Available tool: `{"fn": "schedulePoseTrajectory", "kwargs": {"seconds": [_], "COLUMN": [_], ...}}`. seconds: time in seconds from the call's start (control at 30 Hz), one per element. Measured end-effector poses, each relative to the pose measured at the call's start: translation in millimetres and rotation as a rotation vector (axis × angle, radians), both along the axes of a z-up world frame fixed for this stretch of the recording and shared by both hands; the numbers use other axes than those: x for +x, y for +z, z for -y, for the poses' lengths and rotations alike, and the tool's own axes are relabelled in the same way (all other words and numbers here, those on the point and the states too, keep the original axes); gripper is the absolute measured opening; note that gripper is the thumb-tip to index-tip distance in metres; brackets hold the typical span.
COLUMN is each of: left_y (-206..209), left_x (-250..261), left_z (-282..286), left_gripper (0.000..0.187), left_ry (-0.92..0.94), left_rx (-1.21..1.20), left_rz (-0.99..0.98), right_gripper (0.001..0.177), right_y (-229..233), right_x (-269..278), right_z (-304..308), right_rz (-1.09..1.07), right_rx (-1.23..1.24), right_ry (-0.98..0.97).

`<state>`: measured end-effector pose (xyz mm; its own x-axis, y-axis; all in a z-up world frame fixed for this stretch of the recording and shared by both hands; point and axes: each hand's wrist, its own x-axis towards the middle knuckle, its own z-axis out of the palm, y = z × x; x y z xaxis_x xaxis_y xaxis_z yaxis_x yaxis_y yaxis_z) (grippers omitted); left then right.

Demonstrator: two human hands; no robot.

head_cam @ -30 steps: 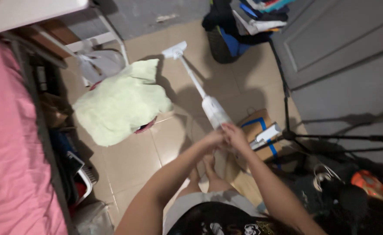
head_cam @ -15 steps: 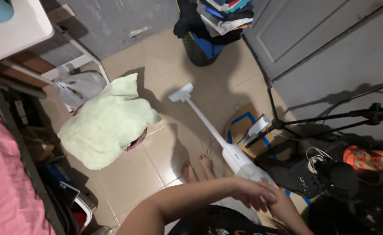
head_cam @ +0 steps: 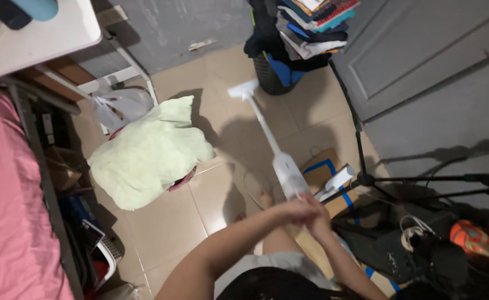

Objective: The person moves a stack of clothes and a pillow before assembling a vacuum cleaner by hand. They then disassemble the extension tubes and floor nozzle to attach a crevice tool to the main body.

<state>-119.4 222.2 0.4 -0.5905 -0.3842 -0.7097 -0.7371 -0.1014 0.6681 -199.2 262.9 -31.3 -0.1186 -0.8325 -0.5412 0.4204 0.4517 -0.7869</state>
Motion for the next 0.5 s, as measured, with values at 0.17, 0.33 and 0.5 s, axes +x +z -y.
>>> {"fn": "schedulePoseTrajectory", "kwargs": {"seconds": [0.17,0.33,0.5], "left_y": [14.2,65.9,81.7], "left_x": [-19.1,26.2,48.7], "left_z": [77.4,158.6,217.4], "left_gripper": [0.038,0.044,0.053], "left_ry": [-0.889,-0.354,0.166], "left_rx": [-1.120,-0.811,-0.260], "left_rz": [1.210,0.910,0.241], "right_gripper": [0.023,0.026,0.031], "right_y": [-9.1,-79.3,-60.8], "right_x": [45.5,58.9,45.1], "right_z": [117.5,217.0,288.8], "right_rz": [-0.168,-0.064,-0.094], "right_rx": [0.136,-0.201,-0.282], "right_ry": [0.045,0.193,0.276]}}
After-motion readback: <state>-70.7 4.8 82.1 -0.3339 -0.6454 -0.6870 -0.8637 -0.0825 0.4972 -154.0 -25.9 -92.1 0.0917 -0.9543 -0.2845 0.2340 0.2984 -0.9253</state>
